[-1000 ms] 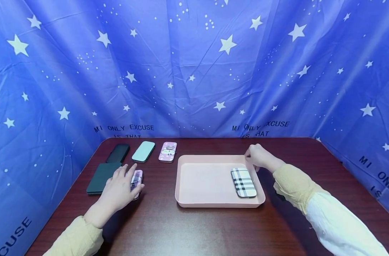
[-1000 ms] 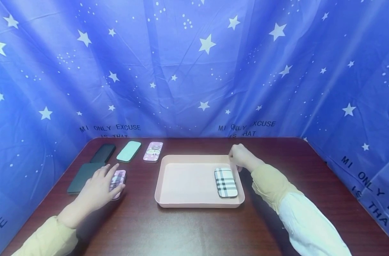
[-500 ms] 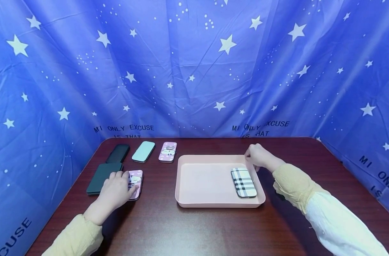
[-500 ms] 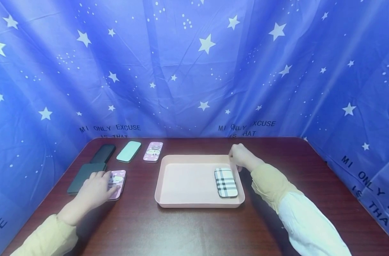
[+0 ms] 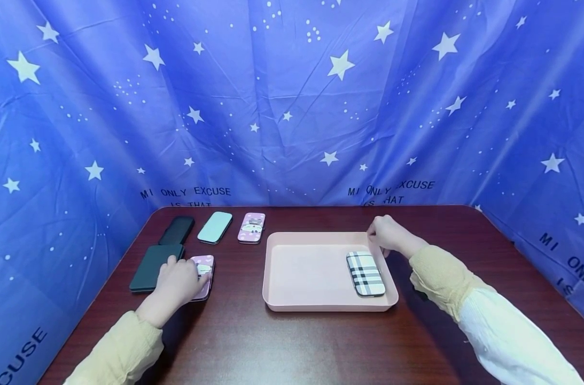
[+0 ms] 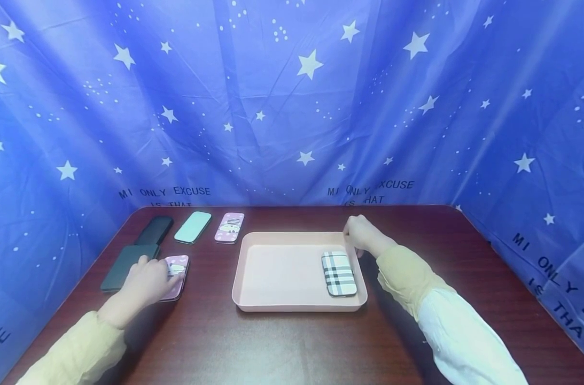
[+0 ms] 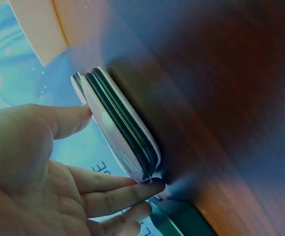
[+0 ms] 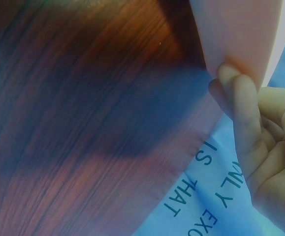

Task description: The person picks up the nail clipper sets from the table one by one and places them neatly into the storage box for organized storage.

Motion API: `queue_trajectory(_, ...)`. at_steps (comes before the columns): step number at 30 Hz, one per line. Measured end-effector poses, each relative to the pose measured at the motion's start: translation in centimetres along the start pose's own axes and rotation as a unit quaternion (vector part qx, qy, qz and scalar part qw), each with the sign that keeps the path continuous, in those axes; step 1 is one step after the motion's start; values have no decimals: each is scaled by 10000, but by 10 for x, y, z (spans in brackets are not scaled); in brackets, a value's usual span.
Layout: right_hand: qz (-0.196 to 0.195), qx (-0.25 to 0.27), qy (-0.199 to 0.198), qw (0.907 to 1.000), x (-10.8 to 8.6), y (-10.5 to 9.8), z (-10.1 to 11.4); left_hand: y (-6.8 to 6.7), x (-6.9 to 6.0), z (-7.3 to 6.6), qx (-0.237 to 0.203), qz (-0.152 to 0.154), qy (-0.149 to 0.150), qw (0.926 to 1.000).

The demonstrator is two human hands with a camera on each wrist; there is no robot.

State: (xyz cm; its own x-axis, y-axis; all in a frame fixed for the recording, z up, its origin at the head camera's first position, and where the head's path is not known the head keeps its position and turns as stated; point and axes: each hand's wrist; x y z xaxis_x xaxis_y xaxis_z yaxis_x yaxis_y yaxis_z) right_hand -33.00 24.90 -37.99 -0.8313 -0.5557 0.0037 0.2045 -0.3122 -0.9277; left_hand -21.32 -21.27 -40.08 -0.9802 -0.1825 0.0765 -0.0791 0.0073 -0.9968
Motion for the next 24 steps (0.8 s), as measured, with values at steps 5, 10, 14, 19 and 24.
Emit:
queue_trajectory(5, 13, -14, 44, 10000, 1, 1, -1, -5, 4, -2, -304, 453, -218, 9983)
queue_trajectory(10, -32, 10, 50, 10000, 1, 1, -2, -9, 9, -1, -706, 834, -444, 9930)
queue_trajectory(14, -16, 7, 60, 10000, 0, 1, -3, -11, 13, -1, -812, 1046, -666, 9890)
queue_trajectory(19, -13, 24, 109, 9999, 0, 1, -2, -13, 16, -2, -992, 1176, -766, 9851)
queue_trajectory(24, -72, 66, 16, 10000, 0, 1, -2, -11, 19, -2, -1135, 1234, -831, 9823)
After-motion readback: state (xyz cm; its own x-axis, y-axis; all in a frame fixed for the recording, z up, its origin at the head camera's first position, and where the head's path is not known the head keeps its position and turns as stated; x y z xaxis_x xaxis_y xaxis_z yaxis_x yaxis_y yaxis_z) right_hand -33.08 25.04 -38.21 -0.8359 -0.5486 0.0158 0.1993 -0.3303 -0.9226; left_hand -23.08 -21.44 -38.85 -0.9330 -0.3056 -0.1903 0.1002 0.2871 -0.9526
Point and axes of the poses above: each hand's wrist, its own x-axis towards the middle knuckle, its own y-axis out of the palm, z = x × y, and after that the axes turned 13 degrees about -y, right-handed
